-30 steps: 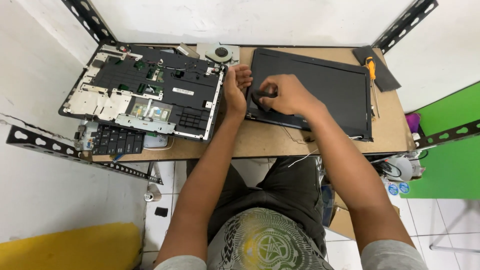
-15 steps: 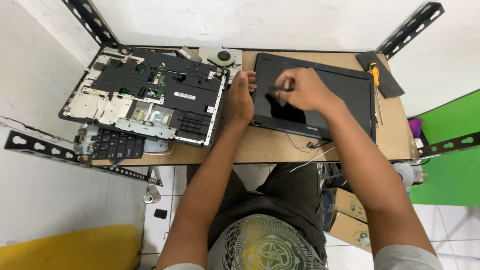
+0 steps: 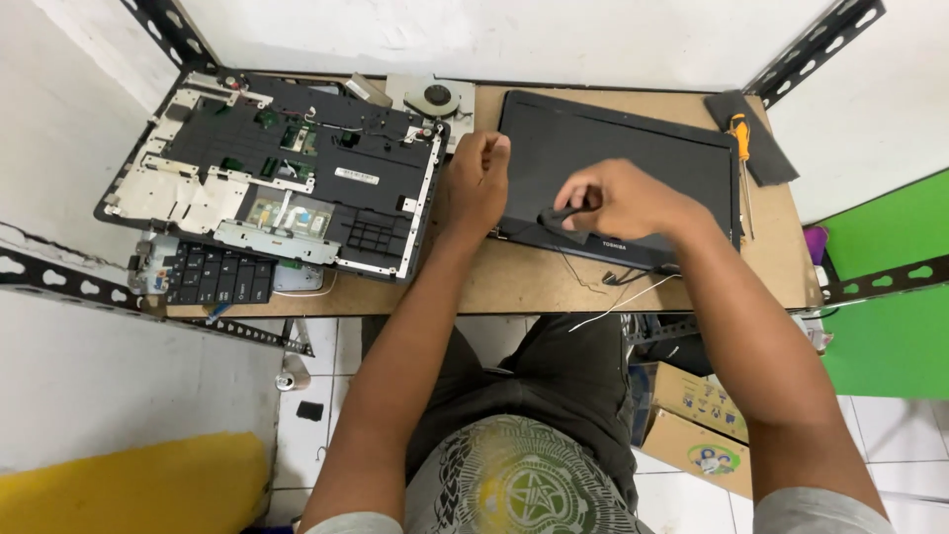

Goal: Unscrewing screen hinges and removing the bezel from a laptop during disassembly.

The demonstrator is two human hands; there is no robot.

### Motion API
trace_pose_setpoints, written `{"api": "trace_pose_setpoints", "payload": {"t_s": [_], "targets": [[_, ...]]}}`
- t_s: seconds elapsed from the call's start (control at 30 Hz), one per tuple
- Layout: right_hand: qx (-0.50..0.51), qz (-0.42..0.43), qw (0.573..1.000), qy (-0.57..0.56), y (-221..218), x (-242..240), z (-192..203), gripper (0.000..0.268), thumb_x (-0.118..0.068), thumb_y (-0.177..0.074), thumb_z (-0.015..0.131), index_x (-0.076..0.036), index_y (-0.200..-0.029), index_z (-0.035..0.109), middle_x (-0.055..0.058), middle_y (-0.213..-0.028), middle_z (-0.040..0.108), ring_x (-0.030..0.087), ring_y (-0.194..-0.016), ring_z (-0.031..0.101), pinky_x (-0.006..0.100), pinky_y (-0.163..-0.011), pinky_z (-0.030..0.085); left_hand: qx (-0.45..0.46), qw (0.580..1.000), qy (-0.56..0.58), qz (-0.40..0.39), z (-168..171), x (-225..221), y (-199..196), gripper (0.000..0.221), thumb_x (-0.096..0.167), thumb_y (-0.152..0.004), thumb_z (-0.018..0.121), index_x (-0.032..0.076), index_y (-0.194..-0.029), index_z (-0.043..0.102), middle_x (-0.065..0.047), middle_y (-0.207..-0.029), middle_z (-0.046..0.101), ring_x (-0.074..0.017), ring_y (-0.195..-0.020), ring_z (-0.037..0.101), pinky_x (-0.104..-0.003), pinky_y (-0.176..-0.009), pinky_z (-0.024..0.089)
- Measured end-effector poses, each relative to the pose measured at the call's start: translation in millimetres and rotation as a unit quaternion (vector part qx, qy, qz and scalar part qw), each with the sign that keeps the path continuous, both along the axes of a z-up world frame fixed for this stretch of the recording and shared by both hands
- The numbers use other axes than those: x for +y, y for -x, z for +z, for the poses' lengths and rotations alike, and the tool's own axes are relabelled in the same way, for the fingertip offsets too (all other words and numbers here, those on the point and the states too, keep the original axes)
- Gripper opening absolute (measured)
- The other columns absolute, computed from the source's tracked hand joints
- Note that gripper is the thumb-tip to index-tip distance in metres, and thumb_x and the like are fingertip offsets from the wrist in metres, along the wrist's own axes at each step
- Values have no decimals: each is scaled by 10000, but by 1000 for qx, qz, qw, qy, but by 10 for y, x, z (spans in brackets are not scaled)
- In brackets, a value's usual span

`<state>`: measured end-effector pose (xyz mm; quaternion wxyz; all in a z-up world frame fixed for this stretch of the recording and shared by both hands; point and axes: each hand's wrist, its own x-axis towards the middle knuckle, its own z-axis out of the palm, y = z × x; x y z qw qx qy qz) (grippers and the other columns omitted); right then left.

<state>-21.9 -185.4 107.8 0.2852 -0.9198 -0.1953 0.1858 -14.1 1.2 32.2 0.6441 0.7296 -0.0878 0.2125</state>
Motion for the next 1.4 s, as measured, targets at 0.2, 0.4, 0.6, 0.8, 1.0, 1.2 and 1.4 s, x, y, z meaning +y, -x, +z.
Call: {"api": "trace_pose_setpoints", "payload": {"t_s": [0.2,0.4,0.6,0.8,1.0,1.2,1.4], "targets": [[-220,-70,973,14,-692,-365,-545,197,-192,-794,734,-132,-979,705,66,-746,661,265,-646,630,356,-576,487,-12,1000,-7,17,-56,7,-20,333,366,-999,363,116,-857,532,-53,-739,413,-179,-656,483,-380,-687,457],[-59,-23,997,-53,-104,201,-251,236,-170,-710,738,-126,-941,722,99,-790,685,234,-655,613,362,-617,492,62,998,-19,9,33,38,45,376,412,-991,321,144,-956,583,-91,-843,563,-223,-741,577,-404,-724,482],[-257,-208,935,125,-1178,-453,-861,192,-346,-745,750,-243,-902,711,2,-741,680,285,-788,679,396,-691,529,26,999,-15,30,-234,-28,-156,186,242,-939,468,98,-909,581,-109,-801,534,-276,-763,594,-426,-713,497],[-169,-70,982,-38,-600,211,-368,275,-222,-722,759,-133,-978,714,91,-798,663,294,-824,654,388,-745,505,48,998,-22,33,-90,3,-47,188,245,-931,458,116,-945,594,-105,-842,561,-257,-808,610,-411,-735,508],[-335,-147,928,72,-1259,84,-673,182,-200,-831,683,-60,-944,712,136,-840,663,331,-811,603,445,-643,517,47,998,-39,30,-142,-14,-111,131,166,-880,516,101,-945,609,-37,-894,627,-162,-790,607,-286,-680,506],[-292,-55,953,-66,-1265,399,-652,202,-233,-806,732,-108,-965,719,55,-824,650,210,-733,585,349,-634,448,23,1000,-11,16,-153,-17,-150,101,78,-846,522,89,-903,605,-57,-881,594,-168,-760,577,-284,-658,481],[-249,-212,941,86,-1488,282,-642,107,-12,-717,608,-61,-802,648,177,-920,584,347,-772,590,436,-628,492,-5,999,-41,5,-214,-2,-148,99,76,-860,521,62,-914,602,-88,-919,605,-194,-790,606,-297,-689,518]]}}
